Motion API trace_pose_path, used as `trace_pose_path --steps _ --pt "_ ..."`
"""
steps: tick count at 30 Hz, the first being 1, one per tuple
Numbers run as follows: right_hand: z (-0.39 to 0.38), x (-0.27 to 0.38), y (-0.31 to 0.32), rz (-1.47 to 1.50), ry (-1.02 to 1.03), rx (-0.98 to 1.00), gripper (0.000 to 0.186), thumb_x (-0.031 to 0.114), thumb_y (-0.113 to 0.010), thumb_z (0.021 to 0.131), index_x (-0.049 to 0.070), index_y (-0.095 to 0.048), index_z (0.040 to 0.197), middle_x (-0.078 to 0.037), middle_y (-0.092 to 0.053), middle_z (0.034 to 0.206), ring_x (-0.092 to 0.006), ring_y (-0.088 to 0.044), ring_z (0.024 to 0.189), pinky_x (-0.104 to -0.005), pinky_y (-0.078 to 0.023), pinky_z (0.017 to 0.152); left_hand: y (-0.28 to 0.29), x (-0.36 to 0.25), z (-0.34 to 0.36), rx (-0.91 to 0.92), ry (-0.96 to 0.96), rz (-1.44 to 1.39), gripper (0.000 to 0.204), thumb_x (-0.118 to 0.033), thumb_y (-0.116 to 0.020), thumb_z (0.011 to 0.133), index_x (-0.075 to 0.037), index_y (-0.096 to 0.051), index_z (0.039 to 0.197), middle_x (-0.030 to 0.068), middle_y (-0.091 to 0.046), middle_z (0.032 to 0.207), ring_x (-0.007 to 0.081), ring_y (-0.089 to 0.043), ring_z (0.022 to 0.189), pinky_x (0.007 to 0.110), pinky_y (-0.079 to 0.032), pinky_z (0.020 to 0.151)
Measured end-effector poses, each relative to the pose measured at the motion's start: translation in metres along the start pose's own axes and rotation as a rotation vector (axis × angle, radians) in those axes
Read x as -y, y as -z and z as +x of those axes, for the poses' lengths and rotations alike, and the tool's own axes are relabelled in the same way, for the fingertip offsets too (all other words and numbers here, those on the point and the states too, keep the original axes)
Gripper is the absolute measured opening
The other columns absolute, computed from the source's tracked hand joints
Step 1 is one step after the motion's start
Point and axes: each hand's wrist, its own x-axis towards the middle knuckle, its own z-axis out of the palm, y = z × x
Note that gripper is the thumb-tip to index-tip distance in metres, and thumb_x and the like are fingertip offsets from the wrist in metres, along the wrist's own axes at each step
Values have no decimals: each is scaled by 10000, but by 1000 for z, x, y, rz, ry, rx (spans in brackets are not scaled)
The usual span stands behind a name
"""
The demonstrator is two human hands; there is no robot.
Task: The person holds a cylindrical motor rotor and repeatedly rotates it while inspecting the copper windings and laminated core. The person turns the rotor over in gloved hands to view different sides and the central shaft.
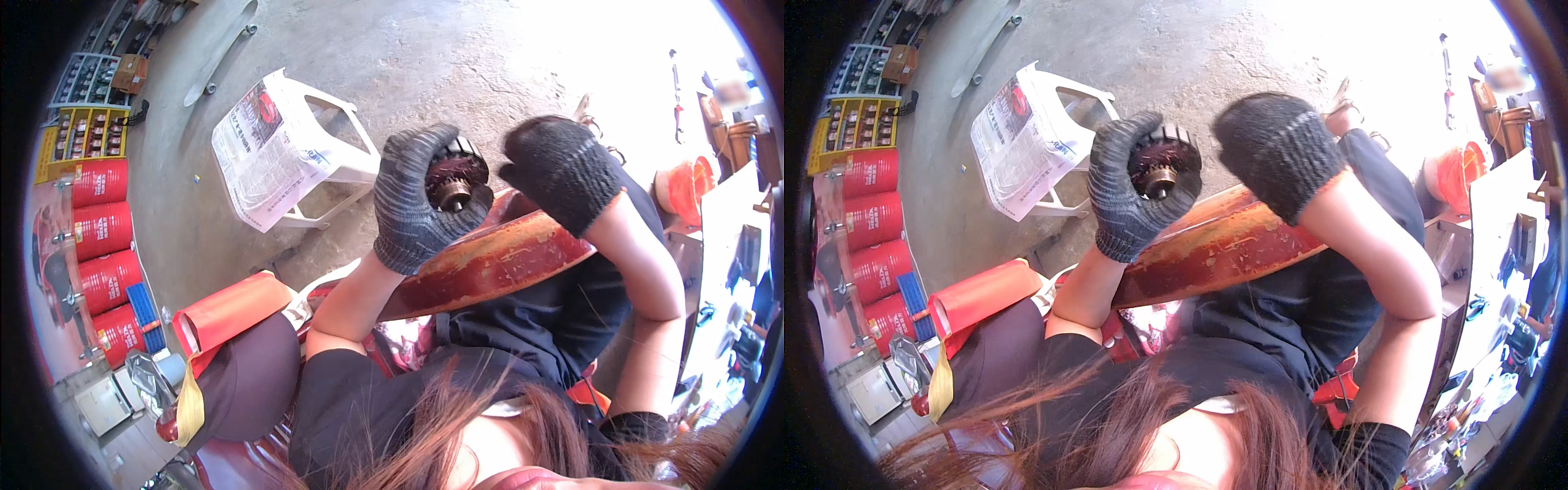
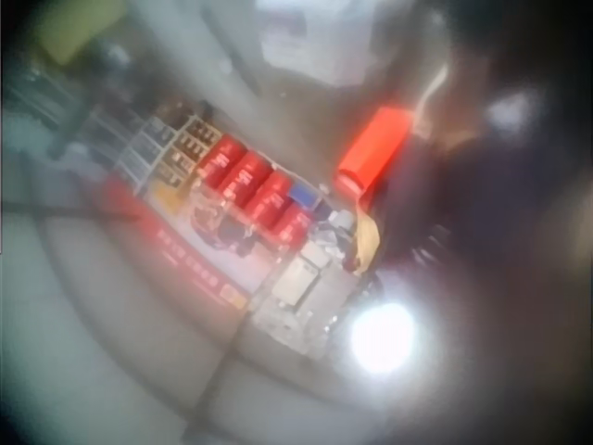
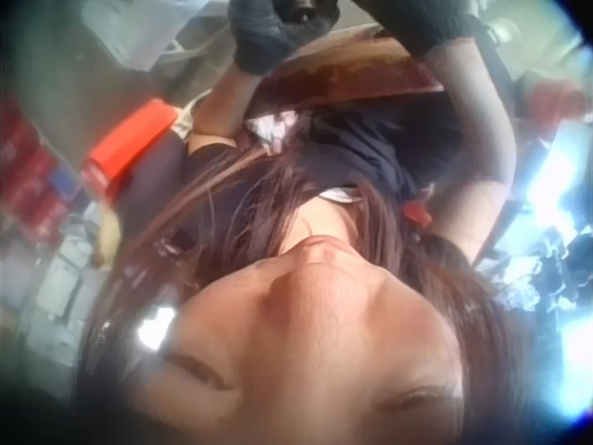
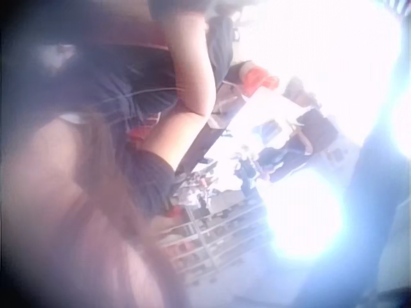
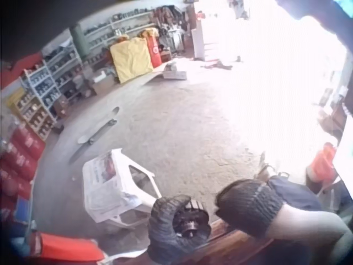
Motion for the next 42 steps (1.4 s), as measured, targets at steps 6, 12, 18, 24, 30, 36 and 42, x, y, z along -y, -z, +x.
trace_pose_path --steps 6,12,18,24,30,36,42 --pt "-21 1 27 560 -5 449 337 331 -785 709 27 -641 720 -94 -605 618 -243 -603 602 -348 -467 626 1 7 -4 -105 393 -397 591 -294 -755 741 -1 -487 1179 72 -539 1006 152 -544 923 287 -465 824" --pt "-23 4 35 871 65 735 364 365 -796 707 30 -656 742 -96 -619 632 -173 -608 586 -310 -465 557 -9 -6 1 54 937 -1380 428 -276 -590 898 -38 -469 1233 99 -595 1053 200 -638 859 327 -560 665" --pt "-41 27 -13 1096 670 996 357 371 -673 831 26 -641 748 -122 -611 658 -272 -620 651 -372 -462 564 6 24 -3 -362 1229 -1395 417 -449 -505 904 -73 -575 1069 92 -627 882 228 -634 758 332 -555 585" --pt "-108 0 25 1413 40 393 427 419 -603 867 2 -620 777 -107 -605 652 -213 -588 577 -310 -437 501 2 67 10 -622 1343 -1447 325 -409 -515 837 -109 -623 898 57 -612 717 213 -596 609 294 -509 469" --pt "-106 -18 26 1414 -444 -120 524 488 -537 893 -27 -600 816 -95 -590 634 -149 -546 484 -236 -403 421 14 60 5 -303 1192 -1695 472 -425 -522 826 -19 -571 1061 145 -557 885 222 -561 715 282 -471 498" --pt "-66 -16 13 1465 -273 -80 671 528 -457 921 -5 -533 522 -71 -490 453 -130 -424 317 -220 -286 311 13 42 7 -86 933 -1719 595 -444 -552 804 9 -516 1188 210 -568 1139 233 -613 775 333 -521 555" --pt "-58 -11 -11 1888 -124 10 514 386 -469 962 -44 -575 701 -106 -542 600 -120 -434 376 -228 -320 357 12 15 6 170 453 -1213 678 -409 -706 777 79 -492 1197 239 -377 1382 147 -630 884 238 -505 726"
